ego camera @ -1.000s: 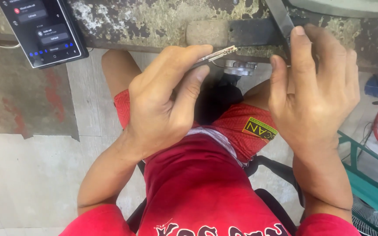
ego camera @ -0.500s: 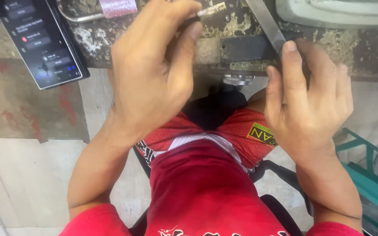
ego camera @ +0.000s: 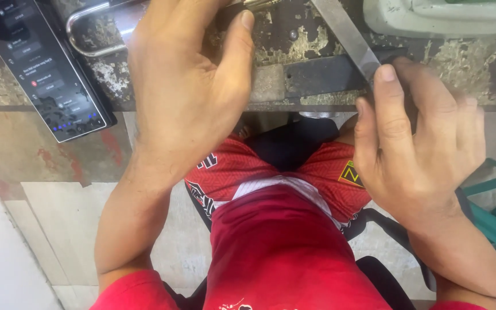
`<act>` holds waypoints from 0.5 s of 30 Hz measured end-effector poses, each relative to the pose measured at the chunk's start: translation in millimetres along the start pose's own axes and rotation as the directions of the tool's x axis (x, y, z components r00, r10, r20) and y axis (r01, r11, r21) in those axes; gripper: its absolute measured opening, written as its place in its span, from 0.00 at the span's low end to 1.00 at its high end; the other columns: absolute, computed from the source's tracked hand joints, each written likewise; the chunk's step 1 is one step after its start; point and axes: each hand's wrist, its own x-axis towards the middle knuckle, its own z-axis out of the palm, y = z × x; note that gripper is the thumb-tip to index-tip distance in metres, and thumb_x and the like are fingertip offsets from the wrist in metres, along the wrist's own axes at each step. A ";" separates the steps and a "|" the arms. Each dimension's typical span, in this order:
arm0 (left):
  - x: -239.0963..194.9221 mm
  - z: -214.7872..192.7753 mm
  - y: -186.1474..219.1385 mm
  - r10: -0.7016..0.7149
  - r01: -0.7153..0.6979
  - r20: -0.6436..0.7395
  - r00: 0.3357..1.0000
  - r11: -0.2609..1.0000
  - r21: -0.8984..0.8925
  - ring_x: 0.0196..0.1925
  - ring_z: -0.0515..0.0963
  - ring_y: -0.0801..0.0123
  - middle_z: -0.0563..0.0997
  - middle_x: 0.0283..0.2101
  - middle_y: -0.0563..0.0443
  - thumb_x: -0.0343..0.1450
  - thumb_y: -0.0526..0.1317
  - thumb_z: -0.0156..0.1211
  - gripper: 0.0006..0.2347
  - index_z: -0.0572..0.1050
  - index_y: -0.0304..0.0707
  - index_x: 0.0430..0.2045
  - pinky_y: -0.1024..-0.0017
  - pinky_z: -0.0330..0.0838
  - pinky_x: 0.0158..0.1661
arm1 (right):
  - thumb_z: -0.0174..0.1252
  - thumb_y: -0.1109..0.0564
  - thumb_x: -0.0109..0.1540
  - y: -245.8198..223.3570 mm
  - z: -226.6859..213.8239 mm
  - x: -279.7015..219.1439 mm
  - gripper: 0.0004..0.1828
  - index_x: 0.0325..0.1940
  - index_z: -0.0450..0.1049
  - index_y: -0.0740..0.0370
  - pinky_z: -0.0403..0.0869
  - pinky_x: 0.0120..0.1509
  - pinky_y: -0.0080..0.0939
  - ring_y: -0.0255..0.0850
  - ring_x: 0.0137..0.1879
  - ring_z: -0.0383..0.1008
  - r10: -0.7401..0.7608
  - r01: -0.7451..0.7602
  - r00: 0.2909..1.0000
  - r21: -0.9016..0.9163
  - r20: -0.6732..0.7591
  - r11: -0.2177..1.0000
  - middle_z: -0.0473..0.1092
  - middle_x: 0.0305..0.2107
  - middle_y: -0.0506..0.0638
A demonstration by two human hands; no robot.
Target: Manually refining a key blank using a metal file and testing it in a lock cylinder to ensure a proper fit.
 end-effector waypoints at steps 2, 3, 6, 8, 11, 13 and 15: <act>0.1 2.4 -2.3 -0.006 0.006 -0.003 1.000 1.000 0.014 0.40 0.73 0.49 0.76 0.37 0.41 0.75 0.28 0.60 0.02 0.72 0.29 0.36 0.58 0.64 0.40 | 0.61 0.59 0.82 0.4 -0.5 0.8 0.17 0.73 0.70 0.69 0.71 0.44 0.52 0.56 0.46 0.77 0.000 0.000 1.000 0.001 0.001 1.000 0.77 0.55 0.69; -0.4 3.6 -4.0 -0.015 0.016 -0.013 1.000 0.999 0.032 0.38 0.73 0.49 0.76 0.36 0.41 0.74 0.29 0.61 0.03 0.72 0.29 0.35 0.57 0.64 0.39 | 0.61 0.59 0.81 0.6 -0.4 1.1 0.17 0.72 0.71 0.70 0.70 0.44 0.52 0.57 0.47 0.78 -0.007 0.007 1.000 0.003 -0.002 1.000 0.77 0.55 0.69; -0.6 7.4 -8.5 -0.042 0.045 -0.035 0.998 0.996 0.074 0.32 0.71 0.51 0.74 0.32 0.43 0.74 0.31 0.62 0.04 0.72 0.30 0.33 0.56 0.62 0.34 | 0.60 0.59 0.82 0.0 -1.7 1.5 0.17 0.72 0.70 0.71 0.71 0.45 0.53 0.58 0.48 0.80 -0.016 0.016 1.000 0.011 0.001 1.000 0.77 0.55 0.70; -0.3 9.2 -10.5 -0.062 0.067 -0.048 0.997 0.993 0.097 0.28 0.68 0.53 0.73 0.29 0.45 0.73 0.32 0.63 0.05 0.71 0.32 0.31 0.56 0.59 0.31 | 0.60 0.59 0.82 -0.6 -2.8 2.1 0.17 0.73 0.69 0.71 0.72 0.46 0.54 0.59 0.50 0.81 -0.018 0.018 1.000 0.016 0.009 1.000 0.77 0.56 0.71; 0.3 8.9 -11.9 -0.064 0.070 -0.062 0.996 0.993 0.096 0.24 0.62 0.60 0.70 0.25 0.48 0.74 0.32 0.62 0.06 0.72 0.35 0.29 0.59 0.58 0.30 | 0.58 0.58 0.82 -1.5 -3.1 2.4 0.16 0.70 0.72 0.73 0.71 0.45 0.54 0.61 0.48 0.80 -0.023 0.023 1.000 0.015 0.004 1.000 0.76 0.55 0.72; 0.9 8.3 -11.8 -0.059 0.065 -0.074 0.996 0.994 0.083 0.28 0.62 0.60 0.70 0.27 0.50 0.77 0.33 0.61 0.08 0.69 0.35 0.29 0.60 0.59 0.34 | 0.57 0.57 0.83 -1.4 -3.1 0.1 0.17 0.74 0.69 0.69 0.72 0.46 0.56 0.61 0.45 0.75 -0.005 0.004 1.000 0.011 0.017 1.000 0.76 0.57 0.71; 0.1 8.7 -14.1 -0.084 0.089 -0.065 0.994 0.993 0.082 0.28 0.60 0.62 0.67 0.26 0.51 0.77 0.33 0.62 0.10 0.67 0.36 0.28 0.60 0.57 0.34 | 0.57 0.57 0.83 -1.2 -3.1 1.3 0.17 0.73 0.69 0.70 0.71 0.46 0.55 0.62 0.45 0.75 -0.013 0.013 1.000 0.013 0.014 1.000 0.76 0.56 0.71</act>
